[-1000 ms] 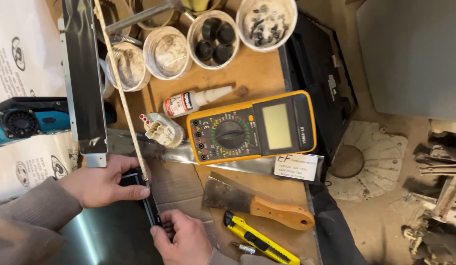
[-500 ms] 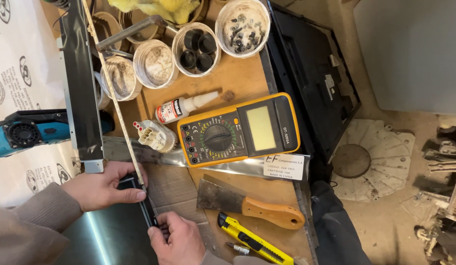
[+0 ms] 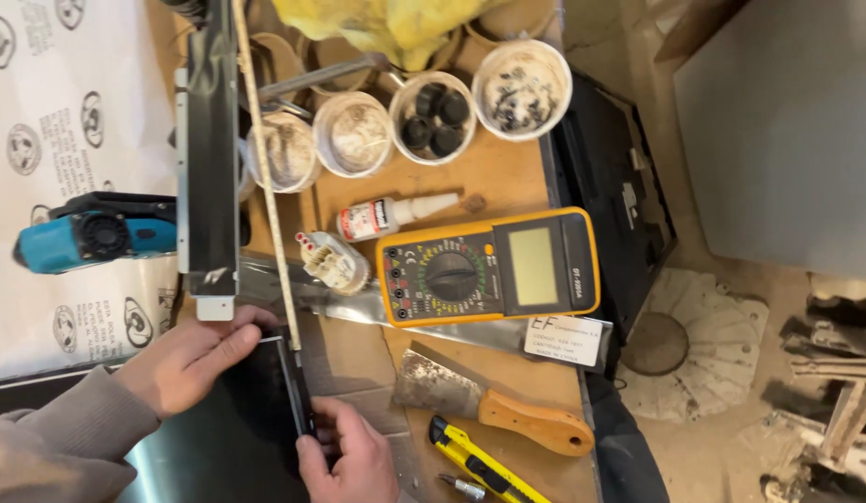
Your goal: The person uses a heat gun on the edge of a flat-screen TV and then uses their hands to pry and detach the plastic bezel from the screen. They work along the edges to remove the frame piece.
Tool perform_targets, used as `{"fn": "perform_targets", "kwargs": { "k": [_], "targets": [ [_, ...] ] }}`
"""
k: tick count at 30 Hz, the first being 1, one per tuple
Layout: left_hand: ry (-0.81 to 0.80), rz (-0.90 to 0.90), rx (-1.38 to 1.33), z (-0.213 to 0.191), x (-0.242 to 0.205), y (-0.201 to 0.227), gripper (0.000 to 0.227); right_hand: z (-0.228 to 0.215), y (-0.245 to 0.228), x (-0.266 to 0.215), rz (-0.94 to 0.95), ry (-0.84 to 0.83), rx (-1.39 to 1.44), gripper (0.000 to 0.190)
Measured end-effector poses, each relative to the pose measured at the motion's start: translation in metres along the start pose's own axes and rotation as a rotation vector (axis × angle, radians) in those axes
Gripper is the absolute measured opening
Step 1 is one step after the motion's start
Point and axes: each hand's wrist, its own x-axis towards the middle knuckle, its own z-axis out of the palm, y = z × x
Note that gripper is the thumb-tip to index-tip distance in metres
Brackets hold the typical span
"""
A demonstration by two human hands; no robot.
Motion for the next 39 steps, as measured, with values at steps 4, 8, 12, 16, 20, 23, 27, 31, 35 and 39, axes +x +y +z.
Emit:
{"fn": "perform_targets", "kwargs": {
  "k": [4, 8, 12, 16, 20, 23, 27, 31, 35, 39],
  "targets": [
    [0.22, 0.356, -0.105, 0.004, -0.004, -0.034, 0.039, -0.003, 0.003, -0.003, -0.04, -0.017, -0.02, 0.04],
    [0.258, 0.253, -0.155, 0.008, -0.009, -0.031, 0.036, -0.003, 0.021, -0.002, -0.345, 0.016, -0.163, 0.041],
    [0.321, 0.225, -0.159, 0.014, -0.01, -0.019, 0.032, -0.007, 0.011, -0.001, -0.258, -0.018, -0.17, 0.043],
    [0.366, 0.369, -0.166, 0.022, -0.007, -0.013, 0.029, -0.009, 0.013, 0.0, -0.325, -0.043, -0.189, 0.045],
    [0.439, 0.382, -0.158, 0.029, -0.003, -0.013, 0.025, -0.011, 0.007, 0.0, -0.335, -0.059, -0.164, 0.046],
    [0.447, 0.327, -0.183, 0.031, 0.0, -0.013, 0.023, -0.01, 0.007, -0.002, -0.297, -0.049, -0.163, 0.047],
    [0.472, 0.337, -0.166, 0.03, 0.001, -0.012, 0.02, -0.011, 0.007, -0.003, -0.277, -0.045, -0.161, 0.047],
    [0.439, 0.321, -0.199, 0.03, 0.004, -0.013, 0.02, -0.013, 0.009, -0.001, -0.294, -0.069, -0.165, 0.047],
    [0.389, 0.282, -0.253, 0.03, 0.004, -0.008, 0.019, -0.011, 0.009, -0.002, -0.299, -0.056, -0.173, 0.047],
    [0.383, 0.285, -0.208, 0.03, 0.004, -0.006, 0.019, -0.011, 0.005, -0.003, -0.279, -0.039, -0.179, 0.047]
  ]
}}
